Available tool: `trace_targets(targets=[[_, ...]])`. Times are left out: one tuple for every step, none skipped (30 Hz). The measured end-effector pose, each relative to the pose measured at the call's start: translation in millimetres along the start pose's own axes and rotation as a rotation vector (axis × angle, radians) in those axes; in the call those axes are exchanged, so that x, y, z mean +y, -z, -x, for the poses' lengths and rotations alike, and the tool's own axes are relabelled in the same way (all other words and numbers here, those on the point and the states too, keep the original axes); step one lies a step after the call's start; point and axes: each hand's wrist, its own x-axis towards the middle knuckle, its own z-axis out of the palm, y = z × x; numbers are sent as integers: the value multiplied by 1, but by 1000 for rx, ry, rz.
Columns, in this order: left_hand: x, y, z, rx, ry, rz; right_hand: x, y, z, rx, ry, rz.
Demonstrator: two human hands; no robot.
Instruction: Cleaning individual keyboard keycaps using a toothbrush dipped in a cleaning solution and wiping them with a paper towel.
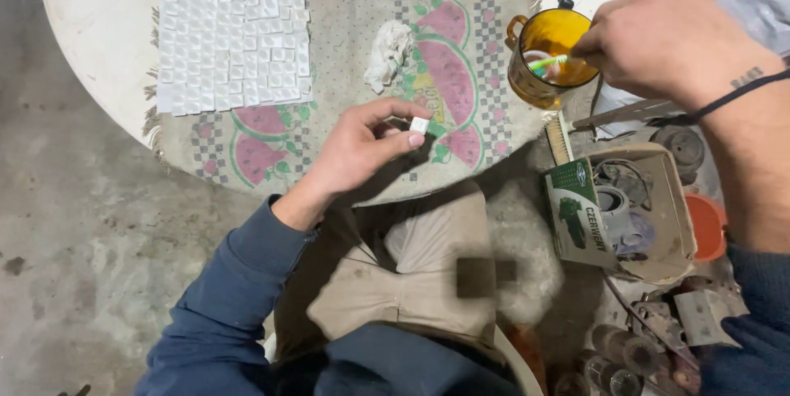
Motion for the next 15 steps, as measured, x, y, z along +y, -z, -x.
trace_targets(targets=[[0, -2, 4, -5, -2, 2, 2, -7, -2, -2, -5, 1], [0, -3, 7, -15, 3, 83, 4, -15, -5, 107, 4, -2], [0, -4, 9, -25, 9, 164, 7, -23, -7, 215, 12, -5], [-1, -5, 12, -29, 11, 166, 7, -21, -5, 211, 8, -5], [-2, -6, 15, -26, 29, 199, 6, -19, -3, 190, -37, 2], [-3, -7, 17, -23, 48, 232, 6, -17, -1, 169, -84, 9], [-7, -8, 18, -29, 48, 235, 5, -13, 0, 165, -89, 10], [-10, -10, 19, -21, 59, 240, 4, -9, 1, 104, -61, -5], [-13, -11, 20, -14, 71, 245, 4, -5, 2, 43, -35, -20], [-16, -13, 20, -17, 66, 244, 4, -12, 1, 45, -40, -19], [-20, -13, 20, -13, 56, 267, 4, -18, 0, 138, 2, -23], [-23, -13, 21, -3, 47, 288, 2, -24, -4, 234, 50, -27], [-23, -14, 20, 1, 44, 286, 2, -25, 2, 238, 52, -25], [-23, -14, 21, 12, 41, 293, 0, -26, 7, 277, 20, -12], [-23, -14, 23, 22, 38, 301, -3, -27, 12, 315, -12, 0]])
